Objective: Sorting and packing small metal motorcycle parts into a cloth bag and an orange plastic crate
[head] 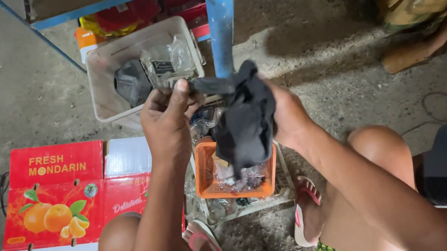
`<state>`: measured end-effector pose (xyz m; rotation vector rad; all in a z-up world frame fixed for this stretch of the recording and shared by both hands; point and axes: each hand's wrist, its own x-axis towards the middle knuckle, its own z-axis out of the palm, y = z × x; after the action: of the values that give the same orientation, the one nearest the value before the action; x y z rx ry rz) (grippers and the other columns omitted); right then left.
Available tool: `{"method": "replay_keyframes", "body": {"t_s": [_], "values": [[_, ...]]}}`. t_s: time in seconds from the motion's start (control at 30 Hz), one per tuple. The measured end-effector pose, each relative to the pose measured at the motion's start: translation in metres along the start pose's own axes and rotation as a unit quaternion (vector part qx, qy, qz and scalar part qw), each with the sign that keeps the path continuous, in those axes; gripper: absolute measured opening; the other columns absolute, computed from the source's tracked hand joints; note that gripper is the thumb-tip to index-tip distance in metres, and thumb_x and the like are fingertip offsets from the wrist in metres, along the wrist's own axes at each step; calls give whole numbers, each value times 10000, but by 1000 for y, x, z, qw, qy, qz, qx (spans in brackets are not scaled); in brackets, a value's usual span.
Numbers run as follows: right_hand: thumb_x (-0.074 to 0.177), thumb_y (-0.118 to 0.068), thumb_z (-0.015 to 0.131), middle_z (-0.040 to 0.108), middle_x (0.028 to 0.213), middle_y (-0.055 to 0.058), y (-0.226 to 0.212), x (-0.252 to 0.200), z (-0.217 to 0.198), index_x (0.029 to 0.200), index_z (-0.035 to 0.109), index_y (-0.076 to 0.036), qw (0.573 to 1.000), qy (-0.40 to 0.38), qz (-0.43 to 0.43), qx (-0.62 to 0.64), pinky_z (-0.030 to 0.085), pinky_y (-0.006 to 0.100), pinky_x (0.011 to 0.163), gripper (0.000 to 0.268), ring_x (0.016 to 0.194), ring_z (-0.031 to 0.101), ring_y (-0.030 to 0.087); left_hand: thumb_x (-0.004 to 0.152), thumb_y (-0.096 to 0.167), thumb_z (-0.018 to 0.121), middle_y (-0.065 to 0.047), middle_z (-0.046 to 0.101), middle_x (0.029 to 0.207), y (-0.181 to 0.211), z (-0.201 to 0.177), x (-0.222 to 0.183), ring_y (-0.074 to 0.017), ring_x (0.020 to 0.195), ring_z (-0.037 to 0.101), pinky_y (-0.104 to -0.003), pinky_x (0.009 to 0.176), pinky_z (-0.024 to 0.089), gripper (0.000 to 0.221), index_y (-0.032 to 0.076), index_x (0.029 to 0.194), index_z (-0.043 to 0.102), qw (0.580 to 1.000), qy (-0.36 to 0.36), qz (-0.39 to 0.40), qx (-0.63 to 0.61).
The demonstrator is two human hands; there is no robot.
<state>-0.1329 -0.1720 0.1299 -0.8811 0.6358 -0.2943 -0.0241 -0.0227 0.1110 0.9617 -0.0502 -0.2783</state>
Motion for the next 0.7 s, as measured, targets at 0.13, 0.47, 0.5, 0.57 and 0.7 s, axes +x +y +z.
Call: {"method": "replay_keyframes", "body": {"t_s": [0.13, 0.47, 0.5, 0.57, 0.7], "values": [[946, -296, 689, 759, 916, 145, -2, -2, 11, 1031, 740, -95, 999, -35, -23, 22, 600, 387, 820, 225, 835, 748, 245, 827, 88, 845, -222, 693, 890, 9, 14, -13, -346, 852, 773, -453, 838, 669, 339, -53, 1065, 650, 1000, -13, 11, -5], [912, -252, 780, 697, 813, 102, 20, 31, -6, 1012, 719, -37, 992, 23, -123, -22, 629, 331, 617, 245, 708, 723, 198, 817, 63, 850, -190, 711, 1133, -18, 24, -41, -264, 1087, 677, -404, 955, 576, 391, -3, 1171, 699, 979, -152, 49, 128], [906, -291, 776, 685, 771, 86, 15, 30, -2, 964, 732, -44, 986, 67, -139, -55, 604, 286, 562, 257, 660, 693, 158, 793, 87, 869, -230, 674, 1246, -21, 21, -38, -343, 1190, 666, -463, 1059, 538, 527, -27, 1267, 668, 969, -220, 47, 99], [957, -410, 683, 601, 1079, 223, 7, 29, -1, 1171, 608, 24, 982, 59, -134, -122, 532, 478, 822, 490, 1000, 586, 349, 814, 116, 834, -298, 622, 1282, -3, 19, -38, -425, 1211, 630, -526, 1081, 510, 586, -56, 1326, 604, 961, -260, 15, 93], [1010, -565, 527, 552, 1344, 361, -1, 9, 17, 1352, 523, 91, 964, 73, -110, -229, 457, 671, 1059, 740, 1314, 522, 523, 877, 83, 783, -229, 729, 1052, -33, -9, -22, -248, 954, 714, -418, 873, 622, 426, -82, 1243, 641, 959, -233, -31, 156]]}}
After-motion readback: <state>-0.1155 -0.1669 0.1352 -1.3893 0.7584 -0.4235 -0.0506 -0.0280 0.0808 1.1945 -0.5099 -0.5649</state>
